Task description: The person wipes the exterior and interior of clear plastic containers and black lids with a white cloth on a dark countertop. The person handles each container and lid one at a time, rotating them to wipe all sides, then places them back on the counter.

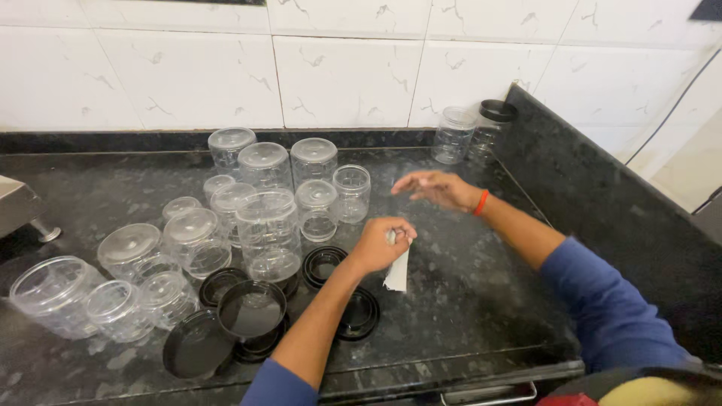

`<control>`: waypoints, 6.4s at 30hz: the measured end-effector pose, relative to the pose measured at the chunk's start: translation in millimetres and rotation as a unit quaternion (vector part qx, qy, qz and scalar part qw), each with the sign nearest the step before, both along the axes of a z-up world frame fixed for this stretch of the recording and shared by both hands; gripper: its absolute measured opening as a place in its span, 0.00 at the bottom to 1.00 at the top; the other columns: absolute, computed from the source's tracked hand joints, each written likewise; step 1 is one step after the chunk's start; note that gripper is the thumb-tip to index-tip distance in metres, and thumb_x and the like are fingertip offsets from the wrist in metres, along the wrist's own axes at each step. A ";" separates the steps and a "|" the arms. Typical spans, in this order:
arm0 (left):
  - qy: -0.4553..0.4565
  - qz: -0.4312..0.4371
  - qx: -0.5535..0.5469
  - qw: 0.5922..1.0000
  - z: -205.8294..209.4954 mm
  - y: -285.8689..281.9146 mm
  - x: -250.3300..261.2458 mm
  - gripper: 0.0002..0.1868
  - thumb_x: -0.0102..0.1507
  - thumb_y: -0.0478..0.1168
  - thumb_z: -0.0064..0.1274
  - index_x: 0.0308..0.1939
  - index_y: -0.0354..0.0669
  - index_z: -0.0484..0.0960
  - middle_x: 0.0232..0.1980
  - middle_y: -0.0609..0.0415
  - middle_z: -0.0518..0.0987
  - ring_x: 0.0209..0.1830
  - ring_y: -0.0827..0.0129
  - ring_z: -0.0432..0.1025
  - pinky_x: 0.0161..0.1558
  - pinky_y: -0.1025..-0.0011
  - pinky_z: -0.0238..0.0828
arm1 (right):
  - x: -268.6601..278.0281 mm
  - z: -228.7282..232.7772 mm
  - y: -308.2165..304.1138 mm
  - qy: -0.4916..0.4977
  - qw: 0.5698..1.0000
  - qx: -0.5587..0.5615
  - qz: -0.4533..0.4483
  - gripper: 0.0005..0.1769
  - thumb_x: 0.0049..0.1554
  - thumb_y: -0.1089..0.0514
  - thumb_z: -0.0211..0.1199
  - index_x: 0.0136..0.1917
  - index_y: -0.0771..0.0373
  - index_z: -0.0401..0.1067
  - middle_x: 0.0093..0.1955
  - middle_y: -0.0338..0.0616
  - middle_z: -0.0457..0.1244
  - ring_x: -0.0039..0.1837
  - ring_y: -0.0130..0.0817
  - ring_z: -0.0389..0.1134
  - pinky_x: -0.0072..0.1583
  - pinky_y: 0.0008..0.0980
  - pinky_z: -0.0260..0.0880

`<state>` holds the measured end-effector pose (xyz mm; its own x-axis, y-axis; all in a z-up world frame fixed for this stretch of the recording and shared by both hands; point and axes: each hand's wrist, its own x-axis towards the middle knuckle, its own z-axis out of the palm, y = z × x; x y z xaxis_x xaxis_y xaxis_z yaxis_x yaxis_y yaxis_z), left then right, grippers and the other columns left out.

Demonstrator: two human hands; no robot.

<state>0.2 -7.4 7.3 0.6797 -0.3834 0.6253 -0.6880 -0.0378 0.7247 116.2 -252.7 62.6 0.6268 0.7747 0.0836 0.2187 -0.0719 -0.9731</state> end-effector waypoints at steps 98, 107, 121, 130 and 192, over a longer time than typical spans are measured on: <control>0.326 0.094 -0.393 0.855 14.5 30.0 1.1 0.49 0.59 0.62 0.58 0.77 0.53 0.52 0.74 0.42 0.63 0.72 0.51 0.64 0.64 0.50 0.65 | -175.7 -24.4 100.5 -0.499 0.837 0.060 -0.216 0.26 0.69 0.60 0.47 0.79 0.64 0.60 0.87 0.52 0.44 0.88 0.49 0.41 0.83 0.43 0.40; 0.256 0.031 -0.198 0.945 12.0 20.0 -6.4 0.48 0.61 0.61 0.56 0.79 0.53 0.54 0.77 0.45 0.62 0.73 0.58 0.62 0.67 0.60 0.62 | -174.5 -13.9 100.3 -0.486 0.812 0.079 -0.312 0.26 0.68 0.61 0.49 0.79 0.63 0.60 0.84 0.52 0.50 0.87 0.51 0.42 0.83 0.47 0.40; 0.287 0.060 -0.314 0.903 2.4 40.7 18.1 0.38 0.65 0.61 0.53 0.71 0.44 0.62 0.63 0.40 0.73 0.61 0.53 0.71 0.57 0.56 0.70 | -179.6 -25.3 110.6 -0.599 0.785 -0.031 -0.156 0.33 0.54 0.70 0.58 0.73 0.61 0.68 0.79 0.44 0.58 0.85 0.49 0.50 0.83 0.49 0.43; 0.268 0.050 -0.130 0.953 9.8 18.6 -7.3 0.46 0.63 0.65 0.52 0.79 0.54 0.55 0.78 0.45 0.60 0.74 0.54 0.61 0.69 0.56 0.59 | -168.6 -8.9 90.3 -0.522 0.795 0.025 -0.308 0.29 0.69 0.50 0.47 0.80 0.62 0.58 0.85 0.50 0.49 0.87 0.52 0.42 0.83 0.48 0.42; 0.169 0.129 -0.177 0.961 -3.7 -4.5 -9.3 0.47 0.58 0.54 0.65 0.73 0.43 0.58 0.52 0.42 0.83 0.52 0.62 0.77 0.50 0.71 0.74 | -156.8 -32.2 93.2 -0.405 0.847 0.106 -0.327 0.38 0.71 0.41 0.40 0.85 0.63 0.40 0.90 0.50 0.28 0.89 0.50 0.28 0.83 0.47 0.31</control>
<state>-9.1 -11.9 3.6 0.9109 0.0211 0.4122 -0.4118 0.1138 0.9042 -40.6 -159.5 30.4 0.5855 0.1980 0.7861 0.8027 -0.2772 -0.5281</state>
